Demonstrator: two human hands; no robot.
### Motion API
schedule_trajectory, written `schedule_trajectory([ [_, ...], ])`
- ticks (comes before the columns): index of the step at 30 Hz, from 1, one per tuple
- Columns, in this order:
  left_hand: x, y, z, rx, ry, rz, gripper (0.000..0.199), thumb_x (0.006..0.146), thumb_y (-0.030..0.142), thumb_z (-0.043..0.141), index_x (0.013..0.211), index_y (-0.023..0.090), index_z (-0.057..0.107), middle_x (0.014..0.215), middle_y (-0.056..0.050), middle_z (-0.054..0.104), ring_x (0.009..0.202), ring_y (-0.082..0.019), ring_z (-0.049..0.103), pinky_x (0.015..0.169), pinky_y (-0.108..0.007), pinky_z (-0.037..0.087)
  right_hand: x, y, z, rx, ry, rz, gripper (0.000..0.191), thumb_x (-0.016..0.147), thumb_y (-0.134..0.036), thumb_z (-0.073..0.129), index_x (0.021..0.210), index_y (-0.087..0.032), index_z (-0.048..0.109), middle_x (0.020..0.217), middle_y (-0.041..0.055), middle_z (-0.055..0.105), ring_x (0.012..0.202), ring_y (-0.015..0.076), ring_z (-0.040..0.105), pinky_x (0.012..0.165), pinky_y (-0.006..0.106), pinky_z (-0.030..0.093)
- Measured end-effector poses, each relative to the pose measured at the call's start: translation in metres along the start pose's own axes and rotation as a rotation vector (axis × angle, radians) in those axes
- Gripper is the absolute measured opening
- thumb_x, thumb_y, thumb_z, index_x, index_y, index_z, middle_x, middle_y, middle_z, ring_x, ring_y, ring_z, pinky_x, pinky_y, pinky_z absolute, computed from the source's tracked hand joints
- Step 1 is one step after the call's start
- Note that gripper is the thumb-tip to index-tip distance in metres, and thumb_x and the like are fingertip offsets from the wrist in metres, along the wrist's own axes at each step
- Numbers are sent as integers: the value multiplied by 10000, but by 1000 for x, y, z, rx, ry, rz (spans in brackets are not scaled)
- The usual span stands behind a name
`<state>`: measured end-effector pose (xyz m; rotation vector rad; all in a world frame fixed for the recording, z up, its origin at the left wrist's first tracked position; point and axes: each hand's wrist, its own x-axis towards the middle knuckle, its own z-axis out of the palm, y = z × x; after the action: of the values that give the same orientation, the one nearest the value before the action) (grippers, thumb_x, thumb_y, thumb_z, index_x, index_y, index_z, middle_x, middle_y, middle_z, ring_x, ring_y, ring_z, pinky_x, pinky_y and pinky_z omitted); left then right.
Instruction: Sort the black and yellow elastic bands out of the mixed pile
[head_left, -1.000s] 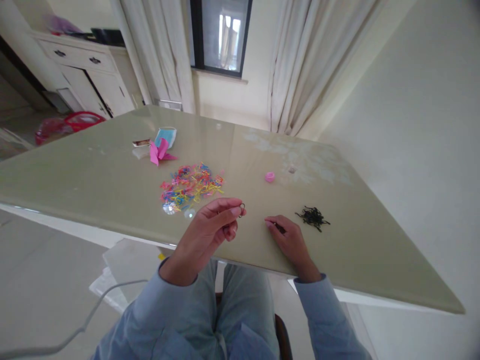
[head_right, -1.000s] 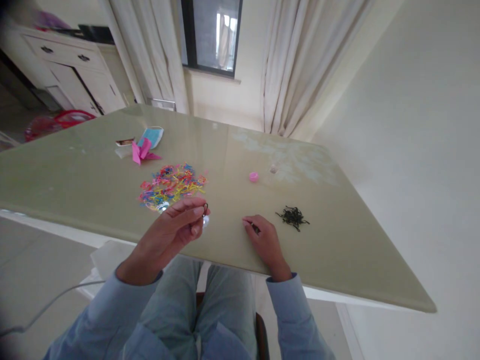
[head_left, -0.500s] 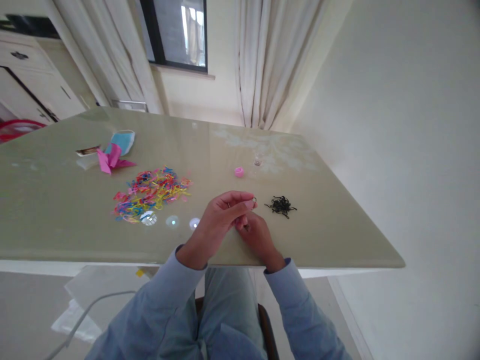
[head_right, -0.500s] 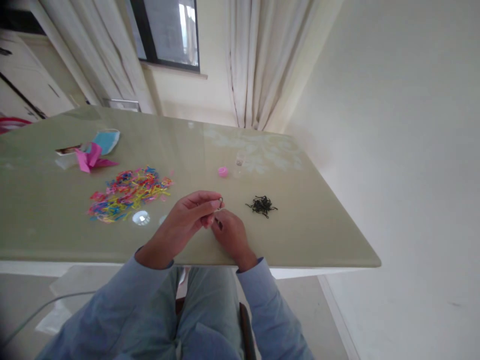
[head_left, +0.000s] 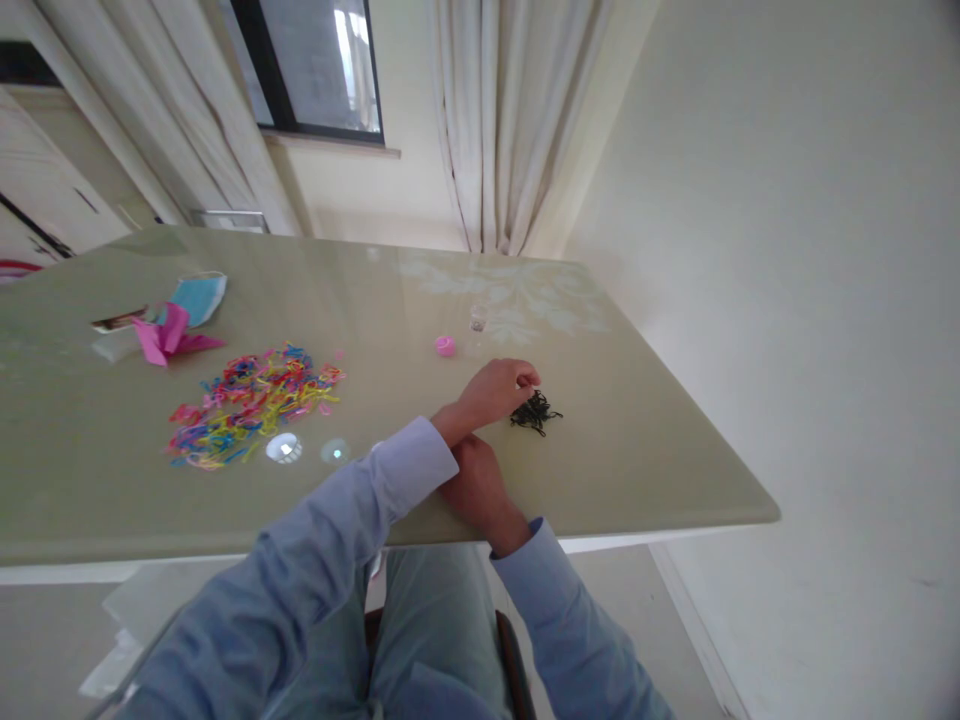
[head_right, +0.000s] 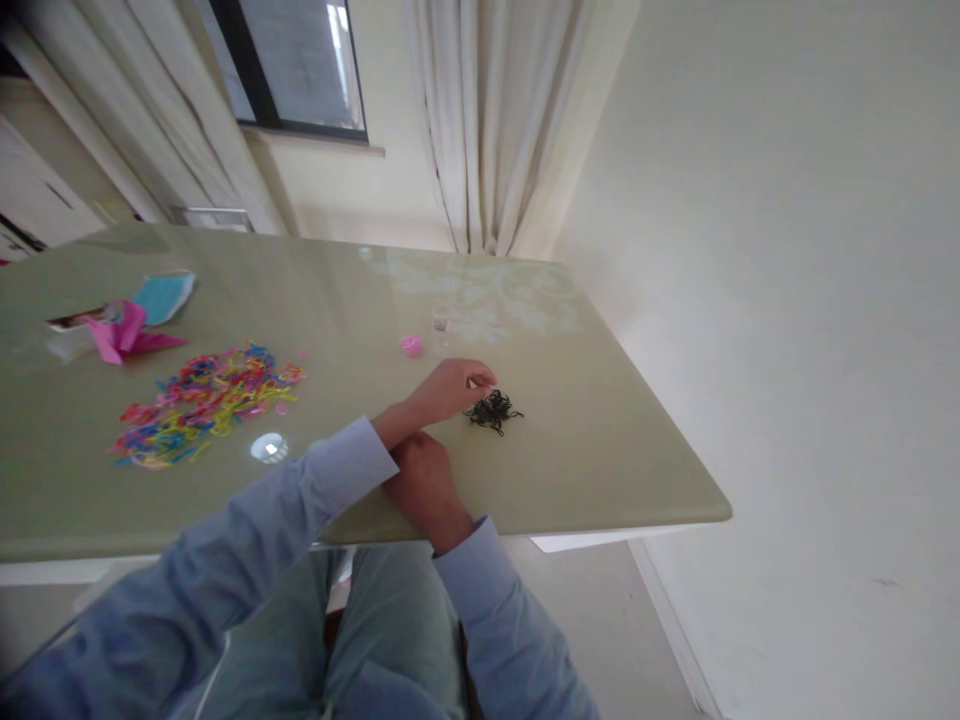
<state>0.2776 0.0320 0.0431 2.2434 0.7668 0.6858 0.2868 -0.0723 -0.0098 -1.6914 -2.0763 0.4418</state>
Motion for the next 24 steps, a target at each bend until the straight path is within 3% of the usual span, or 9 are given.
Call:
schedule_trajectory([
  [6, 9, -9, 12, -73, -55, -43, 176, 798, 123, 621, 941, 122, 724, 888, -75, 758, 807, -164, 700, 771, -279, 546, 0, 2, 2, 66, 4, 3, 251, 802, -138, 562, 951, -126, 763, 936, 147, 764, 835, 240, 693, 721, 289, 478],
  [11, -10, -13, -5, -183, 35, -91, 184, 811, 182, 616, 954, 127, 719, 917, -71, 756, 708, -135, 679, 660, -237, 536, -1, -1, -1, 85, 50, -52, 222, 840, -135, 562, 967, -139, 744, 987, 131, 748, 887, 225, 670, 774, 290, 468],
  [16, -60, -26, -35, -234, 157, -221, 232, 833, 299, 607, 951, 132, 715, 796, -34, 734, 594, -117, 641, 581, -221, 504, -3, -1, -3, 133, 100, -82, 188, 893, -149, 552, 965, -181, 723, 965, 82, 724, 895, 199, 640, 787, 286, 460],
  [24, -159, -55, -76, -32, 278, -259, 215, 863, 300, 579, 937, 175, 738, 884, -47, 763, 743, -155, 680, 706, -256, 522, -5, 0, -8, 170, 125, -135, 156, 921, -187, 547, 928, -190, 703, 834, 46, 684, 782, 175, 610, 730, 285, 468],
])
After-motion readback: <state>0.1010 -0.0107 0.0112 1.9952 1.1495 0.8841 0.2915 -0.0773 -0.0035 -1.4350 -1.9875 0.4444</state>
